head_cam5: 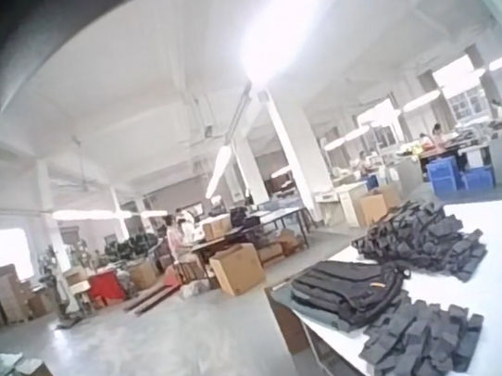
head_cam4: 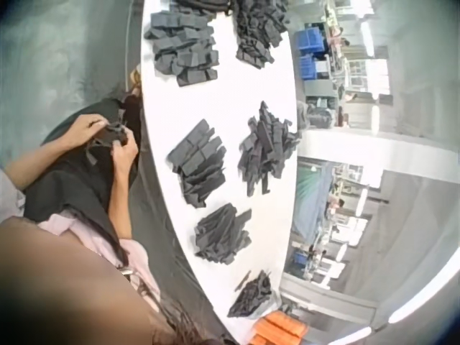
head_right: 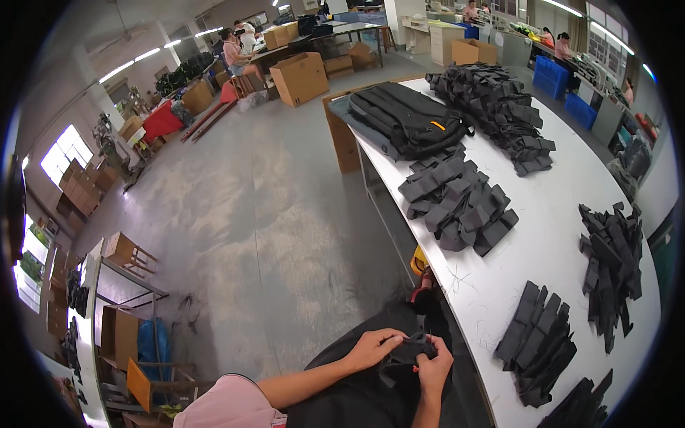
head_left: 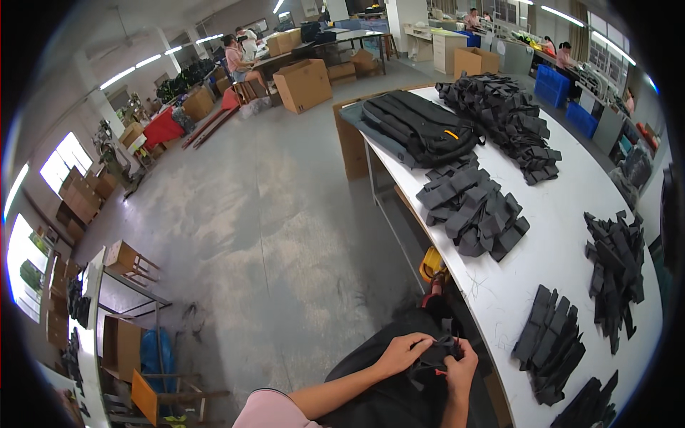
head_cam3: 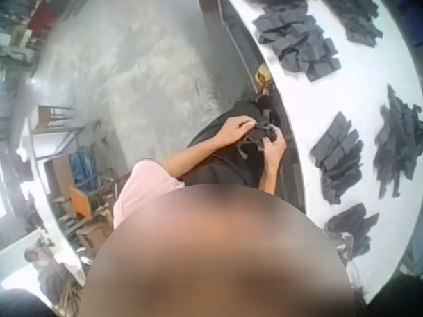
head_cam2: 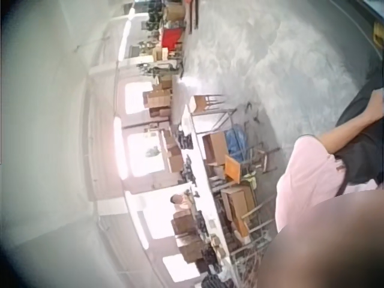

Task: The recorder is inspecting and trimming small black fabric strips using a small pair of snips/scissors at a factory workbench.

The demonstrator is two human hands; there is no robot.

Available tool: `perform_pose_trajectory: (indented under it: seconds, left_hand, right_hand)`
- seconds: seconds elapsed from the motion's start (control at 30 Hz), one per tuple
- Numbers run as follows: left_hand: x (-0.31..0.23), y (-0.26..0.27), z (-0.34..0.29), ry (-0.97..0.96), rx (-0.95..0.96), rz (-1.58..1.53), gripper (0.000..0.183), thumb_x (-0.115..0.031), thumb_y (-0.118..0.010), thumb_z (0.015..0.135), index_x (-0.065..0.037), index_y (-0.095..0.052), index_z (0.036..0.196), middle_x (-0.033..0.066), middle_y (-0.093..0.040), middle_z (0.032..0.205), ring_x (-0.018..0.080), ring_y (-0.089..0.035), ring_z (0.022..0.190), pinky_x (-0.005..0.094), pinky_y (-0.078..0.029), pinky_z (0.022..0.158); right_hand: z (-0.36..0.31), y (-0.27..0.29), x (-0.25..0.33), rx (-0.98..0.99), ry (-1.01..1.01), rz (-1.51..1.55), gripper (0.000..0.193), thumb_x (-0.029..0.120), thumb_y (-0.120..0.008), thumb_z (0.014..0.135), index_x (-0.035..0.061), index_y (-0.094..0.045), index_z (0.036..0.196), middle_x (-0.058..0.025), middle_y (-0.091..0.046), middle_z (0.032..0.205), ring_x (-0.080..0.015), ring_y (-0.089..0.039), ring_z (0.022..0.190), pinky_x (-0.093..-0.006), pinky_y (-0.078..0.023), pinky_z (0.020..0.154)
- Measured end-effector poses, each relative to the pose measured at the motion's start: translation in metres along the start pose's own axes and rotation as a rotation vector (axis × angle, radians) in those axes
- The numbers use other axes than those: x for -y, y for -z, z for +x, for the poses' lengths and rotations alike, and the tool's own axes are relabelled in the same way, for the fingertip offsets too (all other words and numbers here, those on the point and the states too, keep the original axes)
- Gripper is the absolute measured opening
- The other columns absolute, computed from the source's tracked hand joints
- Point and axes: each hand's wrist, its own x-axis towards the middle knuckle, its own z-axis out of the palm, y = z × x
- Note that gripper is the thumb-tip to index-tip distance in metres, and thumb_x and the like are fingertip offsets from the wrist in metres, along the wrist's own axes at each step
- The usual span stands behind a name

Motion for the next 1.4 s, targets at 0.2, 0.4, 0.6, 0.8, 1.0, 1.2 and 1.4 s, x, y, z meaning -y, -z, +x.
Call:
perform_pose_trajectory:
  seconds: [0.2,0.4,0.6,0.8,1.0,1.2,1.4]
  left_hand:
    - [-0.01,-0.001,0.013,0.173,-0.005,-0.003,0.037,-0.034,-0.05,0.096,0.001,-0.056,0.084,0.0083,-0.052,0.065,0.0141,-0.046,0.062,0.0316,-0.042,0.061]
    - [-0.009,0.013,0.012,0.175,-0.019,-0.07,0.04,-0.031,-0.049,0.097,0.002,-0.051,0.075,0.0033,-0.046,0.062,0.0092,-0.041,0.064,0.0305,-0.04,0.058]
    - [-0.024,0.011,0.016,0.562,0.123,-0.35,0.045,-0.042,-0.05,0.097,-0.002,-0.062,0.082,-0.0035,-0.057,0.074,0.0037,-0.049,0.069,0.0211,-0.042,0.064]
    - [-0.026,0.009,0.008,0.655,0.163,-0.411,0.048,-0.047,-0.05,0.095,-0.002,-0.062,0.085,-0.0021,-0.058,0.074,0.0052,-0.05,0.068,0.0215,-0.042,0.064]
    - [-0.027,0.01,0.005,0.576,0.169,-0.3,0.05,-0.046,-0.046,0.097,0.0,-0.061,0.083,-0.0024,-0.056,0.073,0.0055,-0.047,0.071,0.0223,-0.041,0.066]
    - [-0.029,0.007,0.007,0.514,0.177,-0.253,0.051,-0.045,-0.044,0.098,0.001,-0.061,0.083,-0.0016,-0.056,0.073,0.0059,-0.047,0.072,0.0233,-0.041,0.068]
    - [-0.02,0.007,0.006,0.506,0.186,-0.268,0.048,-0.045,-0.046,0.097,-0.002,-0.062,0.083,-0.0023,-0.057,0.073,0.0047,-0.047,0.069,0.0216,-0.041,0.065]
  right_hand:
    - [-0.024,-0.006,0.007,0.046,-0.168,0.261,0.017,-0.005,-0.062,0.076,-0.0026,-0.062,0.092,-0.0014,-0.061,0.081,-0.0073,-0.054,0.074,-0.0218,-0.044,0.068]
    - [-0.04,-0.014,0.06,-0.098,0.295,-0.087,0.02,0.002,-0.069,0.078,0.002,-0.064,0.098,0.0005,-0.059,0.077,-0.006,-0.048,0.062,-0.0204,-0.04,0.055]
    - [-0.006,0.0,0.036,-0.075,-0.038,0.234,0.008,0.005,-0.064,0.083,-0.001,-0.062,0.086,0.0005,-0.053,0.065,-0.0061,-0.049,0.063,-0.021,-0.04,0.059]
    - [-0.037,0.011,0.039,0.055,0.279,-0.326,0.035,0.01,-0.07,0.078,0.0069,-0.056,0.11,-0.0074,-0.057,0.087,-0.016,-0.055,0.063,-0.0263,-0.045,0.056]
    - [-0.039,0.019,0.057,0.115,0.443,-0.68,0.03,0.006,-0.07,0.073,0.0076,-0.061,0.102,-0.0055,-0.054,0.085,-0.0208,-0.056,0.061,-0.0301,-0.044,0.053]
    - [-0.036,0.013,0.053,0.093,0.537,-0.671,0.031,0.005,-0.071,0.072,0.0073,-0.062,0.102,-0.0056,-0.052,0.082,-0.0198,-0.056,0.059,-0.0302,-0.044,0.051]
    - [-0.04,0.008,0.045,0.018,0.549,-0.621,0.027,0.005,-0.071,0.073,0.0065,-0.064,0.099,-0.006,-0.051,0.078,-0.0197,-0.056,0.057,-0.0292,-0.044,0.05]
